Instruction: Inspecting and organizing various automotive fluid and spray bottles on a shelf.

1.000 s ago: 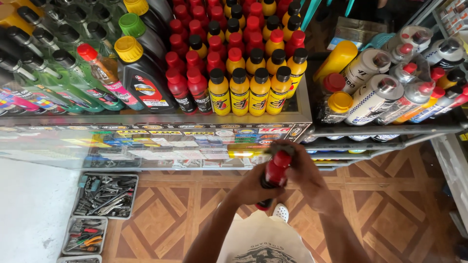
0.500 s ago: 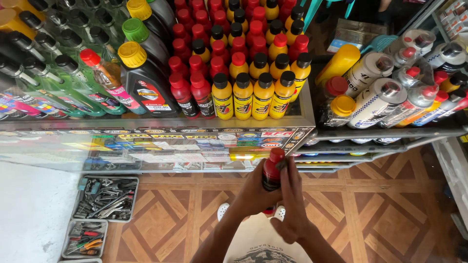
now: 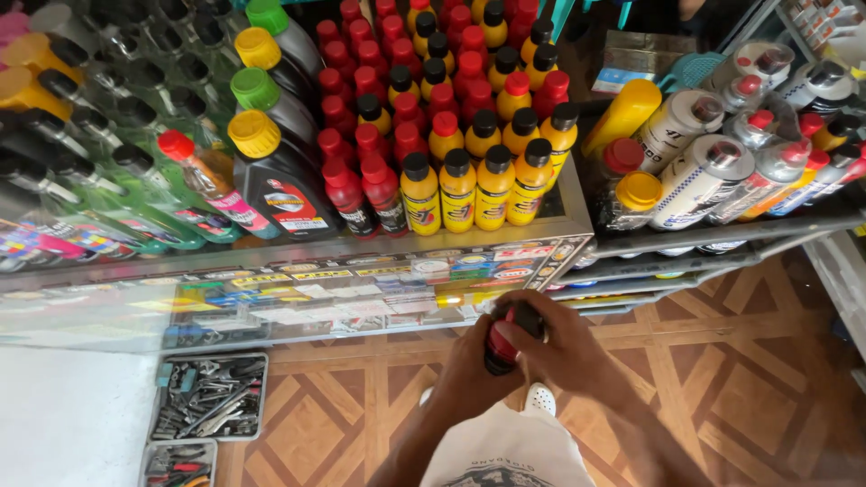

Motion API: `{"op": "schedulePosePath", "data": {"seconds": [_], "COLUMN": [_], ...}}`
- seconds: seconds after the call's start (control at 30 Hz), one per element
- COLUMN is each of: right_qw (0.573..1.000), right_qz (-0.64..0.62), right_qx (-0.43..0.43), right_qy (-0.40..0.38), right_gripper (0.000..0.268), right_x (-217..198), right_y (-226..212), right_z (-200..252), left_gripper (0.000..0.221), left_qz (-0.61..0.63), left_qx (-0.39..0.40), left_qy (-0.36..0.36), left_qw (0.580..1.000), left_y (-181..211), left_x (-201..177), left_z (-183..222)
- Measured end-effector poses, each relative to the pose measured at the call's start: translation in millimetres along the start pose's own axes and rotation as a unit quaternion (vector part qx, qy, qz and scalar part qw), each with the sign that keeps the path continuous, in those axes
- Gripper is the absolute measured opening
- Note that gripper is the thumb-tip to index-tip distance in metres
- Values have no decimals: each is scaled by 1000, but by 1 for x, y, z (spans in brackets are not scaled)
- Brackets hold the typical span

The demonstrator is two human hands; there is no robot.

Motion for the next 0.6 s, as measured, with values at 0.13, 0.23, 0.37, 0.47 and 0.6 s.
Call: {"op": "schedulePosePath", "data": {"seconds": [0.13,0.23,0.37,0.47,0.6], "right_qw": [969,946,939,955,943], "right_qz": [-128,70,112,-72,-143], "right_qx": [21,-158,-232,-218,-232], "right_qy": [211,275,229,188,190], "right_gripper": [61,62,56,44,45], "right_x": [64,86,79,66,78], "right_y": [10,-1,20,4,-6], "right_z": [22,27,26,17,8], "left_gripper": [36,24,36,48,53], "left_qz": [28,3,36,41,98], "left_qx": [5,44,60,19,-11], "left_qy": [76,73,9,-80,-142], "left_qw": [997,996,998,996,985], "left_y": [-16,-12,-12,-8,-24], "left_x": [-3,-9,-34,-49,-52], "left_z": [2,5,4,7,5]}}
Point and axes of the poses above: each hand's wrist, its own z-axis away from the middle knuckle, its own x-axis out of the palm, y = z × x, the point moved 2 cm from there along -z, towards the middle knuckle, and after that the axes turned 3 degrees about -y, right-handed, at the moved point
